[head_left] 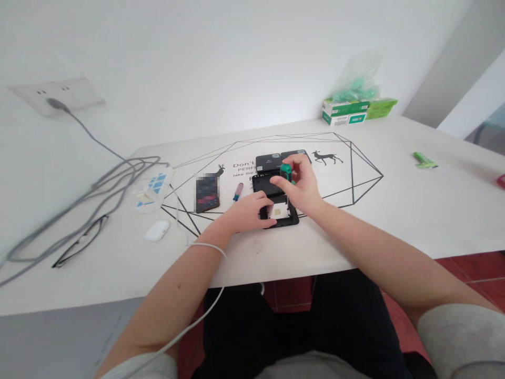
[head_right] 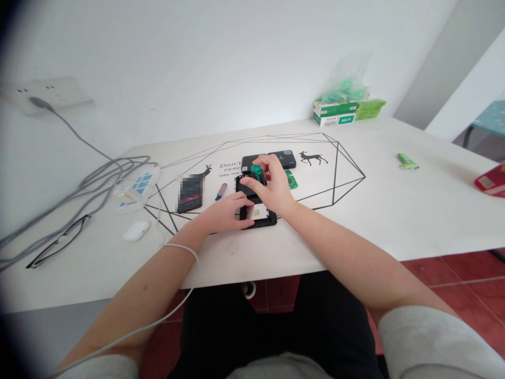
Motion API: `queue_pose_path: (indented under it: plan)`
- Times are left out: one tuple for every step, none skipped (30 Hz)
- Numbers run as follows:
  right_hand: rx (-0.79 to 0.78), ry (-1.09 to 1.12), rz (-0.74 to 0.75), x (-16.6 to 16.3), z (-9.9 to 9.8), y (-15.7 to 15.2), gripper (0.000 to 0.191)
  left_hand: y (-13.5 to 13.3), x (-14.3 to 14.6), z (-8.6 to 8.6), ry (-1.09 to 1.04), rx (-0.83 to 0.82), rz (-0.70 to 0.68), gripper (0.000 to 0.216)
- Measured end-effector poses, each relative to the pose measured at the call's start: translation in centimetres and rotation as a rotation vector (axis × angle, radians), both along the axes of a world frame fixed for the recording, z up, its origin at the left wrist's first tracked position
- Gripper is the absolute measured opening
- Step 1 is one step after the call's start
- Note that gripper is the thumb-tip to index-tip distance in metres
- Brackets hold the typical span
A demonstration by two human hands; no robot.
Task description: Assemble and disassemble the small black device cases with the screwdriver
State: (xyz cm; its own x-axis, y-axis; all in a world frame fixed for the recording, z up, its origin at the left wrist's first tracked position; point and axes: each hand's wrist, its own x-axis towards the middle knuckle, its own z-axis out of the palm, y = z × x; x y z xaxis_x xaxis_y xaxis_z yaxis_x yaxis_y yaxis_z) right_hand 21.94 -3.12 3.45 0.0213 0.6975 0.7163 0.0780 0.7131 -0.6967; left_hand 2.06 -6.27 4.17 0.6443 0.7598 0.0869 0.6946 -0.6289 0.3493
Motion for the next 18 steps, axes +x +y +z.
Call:
queue_pose_path:
  plan:
    - [0.002, -0.002, -0.001, 0.00, -0.02, 0.00, 0.040, -0.02, 0.01, 0.01, 0.000, 0.002, 0.001, 0.027]
    - [0.003, -0.005, -0.001, 0.00, -0.03, -0.01, 0.041, -0.04, 0.01, 0.01, 0.000, 0.002, 0.002, 0.027]
    - [0.004, -0.007, -0.001, 0.00, -0.03, -0.04, 0.041, -0.06, 0.02, 0.02, -0.003, 0.001, 0.003, 0.028]
    - [0.005, -0.010, -0.002, 0.00, -0.02, -0.09, 0.041, -0.08, 0.03, 0.03, -0.005, 0.001, 0.004, 0.028]
    - [0.006, -0.013, -0.003, 0.00, -0.01, -0.14, 0.041, -0.10, 0.03, 0.04, -0.008, -0.001, 0.005, 0.028]
    - [0.007, -0.014, -0.004, 0.00, 0.00, -0.19, 0.040, -0.12, 0.04, 0.06, -0.010, -0.002, 0.006, 0.028]
    - [0.010, -0.014, -0.006, 0.00, 0.02, -0.23, 0.040, -0.14, 0.05, 0.07, -0.011, -0.003, 0.007, 0.028]
    - [0.013, -0.013, -0.007, 0.00, 0.02, -0.27, 0.039, -0.15, 0.05, 0.09, -0.010, -0.004, 0.007, 0.027]
    - [0.016, -0.011, -0.006, 0.00, 0.02, -0.30, 0.039, -0.15, 0.05, 0.11, -0.008, -0.005, 0.008, 0.027]
    - [0.019, -0.010, -0.006, 0.00, 0.02, -0.32, 0.039, -0.15, 0.06, 0.13, -0.007, -0.005, 0.007, 0.027]
    - [0.021, -0.008, -0.004, 0.01, 0.01, -0.34, 0.039, -0.14, 0.06, 0.15, -0.008, -0.006, 0.006, 0.027]
    - [0.021, -0.006, -0.002, 0.01, 0.00, -0.35, 0.039, -0.13, 0.06, 0.17, -0.010, -0.006, 0.004, 0.027]
    - [0.020, -0.005, 0.002, 0.01, 0.00, -0.35, 0.039, -0.12, 0.06, 0.19, -0.011, -0.007, 0.002, 0.027]
    - [0.017, -0.002, 0.005, 0.01, -0.01, -0.35, 0.039, -0.11, 0.06, 0.21, -0.010, -0.009, 0.000, 0.027]
    - [0.015, 0.000, 0.006, 0.02, -0.01, -0.34, 0.040, -0.11, 0.06, 0.22, -0.008, -0.013, -0.002, 0.027]
    - [0.013, 0.002, 0.008, 0.03, -0.01, -0.33, 0.040, -0.11, 0.07, 0.24, -0.006, -0.016, -0.002, 0.027]
    - [0.012, 0.004, 0.007, 0.03, 0.00, -0.32, 0.040, -0.11, 0.07, 0.25, -0.004, -0.018, -0.001, 0.027]
    - [0.012, 0.005, 0.005, 0.04, 0.02, -0.32, 0.040, -0.11, 0.07, 0.25, -0.004, -0.020, 0.001, 0.027]
